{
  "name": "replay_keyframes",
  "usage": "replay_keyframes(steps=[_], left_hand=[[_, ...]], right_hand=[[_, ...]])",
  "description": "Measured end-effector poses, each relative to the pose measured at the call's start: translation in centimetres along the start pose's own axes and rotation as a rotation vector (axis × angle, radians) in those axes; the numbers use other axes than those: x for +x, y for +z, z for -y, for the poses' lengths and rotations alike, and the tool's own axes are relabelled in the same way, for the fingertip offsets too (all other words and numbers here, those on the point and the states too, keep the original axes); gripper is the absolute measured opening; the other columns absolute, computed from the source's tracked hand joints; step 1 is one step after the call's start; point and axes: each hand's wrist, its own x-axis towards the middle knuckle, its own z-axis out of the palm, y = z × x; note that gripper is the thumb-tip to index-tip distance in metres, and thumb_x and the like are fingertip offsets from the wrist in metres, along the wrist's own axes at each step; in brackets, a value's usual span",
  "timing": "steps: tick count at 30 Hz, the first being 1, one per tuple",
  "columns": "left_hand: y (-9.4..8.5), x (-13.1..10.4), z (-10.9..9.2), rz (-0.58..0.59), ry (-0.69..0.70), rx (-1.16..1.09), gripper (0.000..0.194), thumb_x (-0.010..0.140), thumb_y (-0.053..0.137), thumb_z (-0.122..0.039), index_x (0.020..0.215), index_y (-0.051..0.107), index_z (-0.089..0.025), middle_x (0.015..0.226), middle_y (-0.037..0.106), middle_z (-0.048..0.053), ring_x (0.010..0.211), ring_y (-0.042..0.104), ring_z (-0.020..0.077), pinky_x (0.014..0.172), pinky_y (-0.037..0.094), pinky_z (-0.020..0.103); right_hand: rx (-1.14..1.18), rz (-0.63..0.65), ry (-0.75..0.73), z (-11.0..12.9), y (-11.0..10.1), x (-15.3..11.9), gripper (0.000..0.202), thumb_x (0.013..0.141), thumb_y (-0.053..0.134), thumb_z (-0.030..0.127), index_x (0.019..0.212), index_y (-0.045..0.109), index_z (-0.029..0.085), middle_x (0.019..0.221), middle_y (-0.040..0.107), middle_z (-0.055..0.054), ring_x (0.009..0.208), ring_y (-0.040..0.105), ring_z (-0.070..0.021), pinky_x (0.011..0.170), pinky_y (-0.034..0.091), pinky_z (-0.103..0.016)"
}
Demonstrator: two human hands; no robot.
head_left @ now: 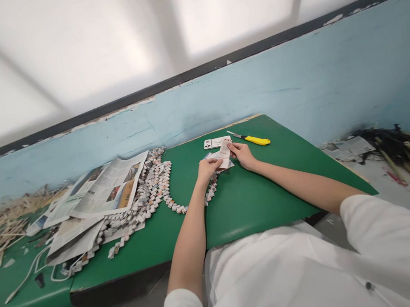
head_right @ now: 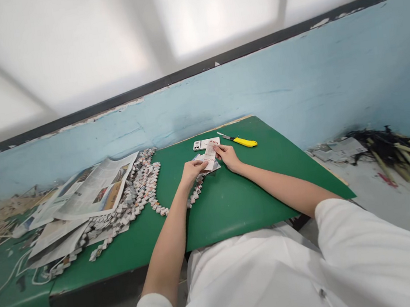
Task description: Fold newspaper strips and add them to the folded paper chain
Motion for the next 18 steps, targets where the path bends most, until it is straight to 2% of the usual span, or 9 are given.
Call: replay_keyframes(steps=[3, 6, 8, 15, 18], left_hand=[[0.3, -0.4, -0.5, 0.013, -0.022, -0.004, 0.027, 0.069, 0.090, -0.031, 0.077, 0.076, -0.010, 0.073, 0.075, 0.012, 0.066, 0.074, 0.0243, 0.068, 0.059, 0.034], [0.5, -1.0, -0.9, 0.047, -0.011, 0.035, 0.027, 0.070, 0.090, -0.032, 0.077, 0.077, -0.010, 0.070, 0.074, 0.010, 0.064, 0.072, 0.0232, 0.069, 0.059, 0.035], [0.6, -1.2, -1.1, 0.081, -0.014, 0.057, 0.028, 0.069, 0.090, -0.032, 0.078, 0.077, -0.009, 0.070, 0.074, 0.011, 0.064, 0.072, 0.0236, 0.068, 0.059, 0.035], [0.2, -0.4, -0.7, 0.087, -0.024, 0.074, 0.029, 0.068, 0.090, -0.033, 0.078, 0.077, -0.009, 0.070, 0.075, 0.012, 0.061, 0.070, 0.0209, 0.061, 0.058, 0.031], [-0.3, 0.2, -0.5, -0.002, -0.005, 0.038, 0.029, 0.069, 0.088, -0.035, 0.074, 0.074, -0.010, 0.066, 0.072, 0.010, 0.056, 0.066, 0.0176, 0.059, 0.056, 0.029]], right_hand=[[0.024, 0.092, 0.060, 0.5, 0.3, -0.5, 0.055, 0.075, 0.075, 0.073, 0.066, 0.065, 0.019, 0.062, 0.064, -0.002, 0.058, 0.056, -0.0168, 0.058, 0.048, -0.030], [0.050, 0.252, 0.107, 0.9, 0.5, -0.9, 0.048, 0.065, 0.088, 0.061, 0.081, 0.075, 0.017, 0.080, 0.076, -0.007, 0.074, 0.068, -0.0240, 0.070, 0.056, -0.035], [0.092, 0.274, 0.111, 0.9, 0.6, -0.9, 0.045, 0.063, 0.092, 0.054, 0.084, 0.077, 0.017, 0.086, 0.077, -0.008, 0.078, 0.070, -0.0251, 0.074, 0.057, -0.037], [0.248, -0.014, 0.161, -0.2, 0.3, 0.6, 0.047, 0.058, 0.092, 0.057, 0.077, 0.075, 0.018, 0.074, 0.074, -0.005, 0.071, 0.068, -0.0223, 0.069, 0.055, -0.036], [0.256, -0.053, 0.142, -0.4, 0.2, 0.9, 0.049, 0.058, 0.091, 0.059, 0.078, 0.074, 0.018, 0.074, 0.072, -0.005, 0.071, 0.066, -0.0215, 0.067, 0.054, -0.035]])
